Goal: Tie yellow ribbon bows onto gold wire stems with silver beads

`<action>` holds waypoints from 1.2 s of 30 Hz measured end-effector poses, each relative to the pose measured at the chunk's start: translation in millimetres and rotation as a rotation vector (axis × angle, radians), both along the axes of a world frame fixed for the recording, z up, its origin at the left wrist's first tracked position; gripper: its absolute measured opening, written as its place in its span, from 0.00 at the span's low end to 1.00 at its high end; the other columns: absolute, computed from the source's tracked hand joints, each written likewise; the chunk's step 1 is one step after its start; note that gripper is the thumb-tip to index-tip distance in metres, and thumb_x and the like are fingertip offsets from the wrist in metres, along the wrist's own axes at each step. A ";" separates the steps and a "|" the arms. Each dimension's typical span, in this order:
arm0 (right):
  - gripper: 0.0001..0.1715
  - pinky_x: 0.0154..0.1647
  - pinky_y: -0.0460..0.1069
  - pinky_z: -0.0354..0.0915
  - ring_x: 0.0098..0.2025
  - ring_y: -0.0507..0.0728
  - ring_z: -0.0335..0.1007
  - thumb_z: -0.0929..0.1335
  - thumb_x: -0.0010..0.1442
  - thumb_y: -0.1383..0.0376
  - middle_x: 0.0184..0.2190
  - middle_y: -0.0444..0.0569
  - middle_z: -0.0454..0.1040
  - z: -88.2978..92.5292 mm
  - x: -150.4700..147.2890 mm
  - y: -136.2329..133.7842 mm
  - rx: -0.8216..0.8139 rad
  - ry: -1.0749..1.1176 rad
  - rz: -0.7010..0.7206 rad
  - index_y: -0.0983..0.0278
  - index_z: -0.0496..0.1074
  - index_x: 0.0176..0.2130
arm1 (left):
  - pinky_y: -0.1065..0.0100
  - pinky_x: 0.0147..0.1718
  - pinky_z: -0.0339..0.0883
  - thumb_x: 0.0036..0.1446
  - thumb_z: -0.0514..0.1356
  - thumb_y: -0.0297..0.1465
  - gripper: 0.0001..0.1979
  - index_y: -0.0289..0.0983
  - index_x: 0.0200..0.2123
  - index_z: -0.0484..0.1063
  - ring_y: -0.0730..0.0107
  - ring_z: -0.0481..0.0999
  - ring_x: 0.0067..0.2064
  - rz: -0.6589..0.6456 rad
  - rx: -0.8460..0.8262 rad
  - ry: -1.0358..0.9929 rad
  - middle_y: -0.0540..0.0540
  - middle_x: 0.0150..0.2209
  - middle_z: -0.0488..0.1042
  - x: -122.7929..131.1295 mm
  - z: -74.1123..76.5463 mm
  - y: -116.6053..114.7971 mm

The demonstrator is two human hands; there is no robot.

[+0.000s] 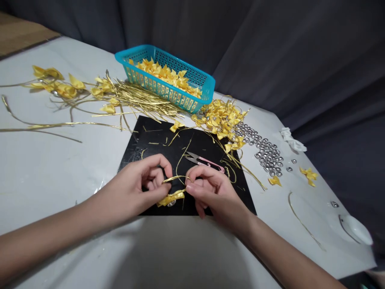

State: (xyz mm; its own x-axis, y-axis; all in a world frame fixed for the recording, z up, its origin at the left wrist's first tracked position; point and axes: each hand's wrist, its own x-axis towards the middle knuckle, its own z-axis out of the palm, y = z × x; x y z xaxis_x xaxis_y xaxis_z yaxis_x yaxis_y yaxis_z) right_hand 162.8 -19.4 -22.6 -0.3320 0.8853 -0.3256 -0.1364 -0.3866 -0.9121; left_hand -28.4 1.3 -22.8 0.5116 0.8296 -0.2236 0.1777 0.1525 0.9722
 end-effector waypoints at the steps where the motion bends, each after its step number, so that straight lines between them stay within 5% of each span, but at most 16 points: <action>1: 0.15 0.12 0.39 0.59 0.14 0.42 0.54 0.74 0.49 0.60 0.19 0.36 0.63 -0.3 -1.2 -0.1 0.017 -0.038 -0.030 0.64 0.68 0.30 | 0.78 0.20 0.52 0.53 0.57 0.30 0.05 0.39 0.31 0.62 0.79 0.58 0.21 -0.002 0.004 0.000 0.59 0.18 0.60 0.4 0.0 0.0; 10: 0.03 0.14 0.42 0.49 0.15 0.45 0.52 0.67 0.50 0.72 0.14 0.36 0.58 1.6 -13.1 -10.0 0.440 -0.497 -0.264 0.65 0.70 0.27 | 0.77 0.17 0.49 0.53 0.54 0.30 0.02 0.40 0.32 0.62 0.78 0.56 0.19 0.040 0.048 0.102 0.60 0.16 0.57 -0.4 -0.3 -2.1; 19: 0.07 0.16 0.42 0.45 0.17 0.44 0.44 0.63 0.53 0.75 0.16 0.34 0.49 -5.4 -11.6 -15.0 0.703 -0.630 -0.169 0.65 0.66 0.29 | 0.77 0.17 0.47 0.55 0.56 0.33 0.05 0.38 0.31 0.67 0.79 0.55 0.19 -0.022 0.104 0.184 0.59 0.16 0.57 1.2 -0.8 -0.7; 24: 0.06 0.17 0.42 0.46 0.17 0.44 0.44 0.63 0.52 0.75 0.17 0.34 0.51 -6.4 -11.7 -13.8 0.645 -0.580 -0.188 0.64 0.65 0.29 | 0.77 0.20 0.53 0.54 0.59 0.41 0.13 0.37 0.28 0.70 0.77 0.60 0.23 -0.058 0.073 0.161 0.55 0.21 0.62 1.0 2.6 -0.7; 29: 0.05 0.17 0.42 0.47 0.18 0.45 0.47 0.63 0.51 0.74 0.17 0.35 0.55 -6.6 -12.1 -13.1 0.537 -0.549 -0.223 0.64 0.64 0.28 | 0.77 0.19 0.53 0.54 0.59 0.37 0.11 0.36 0.25 0.71 0.78 0.60 0.22 -0.013 0.102 0.113 0.55 0.20 0.63 -0.2 3.8 -1.5; 36: 0.08 0.16 0.42 0.45 0.17 0.44 0.43 0.62 0.51 0.76 0.17 0.34 0.52 -6.7 -11.8 -13.3 0.613 -0.559 -0.207 0.64 0.64 0.29 | 0.77 0.19 0.56 0.53 0.59 0.34 0.09 0.37 0.23 0.71 0.77 0.63 0.22 0.074 0.267 0.221 0.55 0.19 0.66 1.3 4.3 -2.2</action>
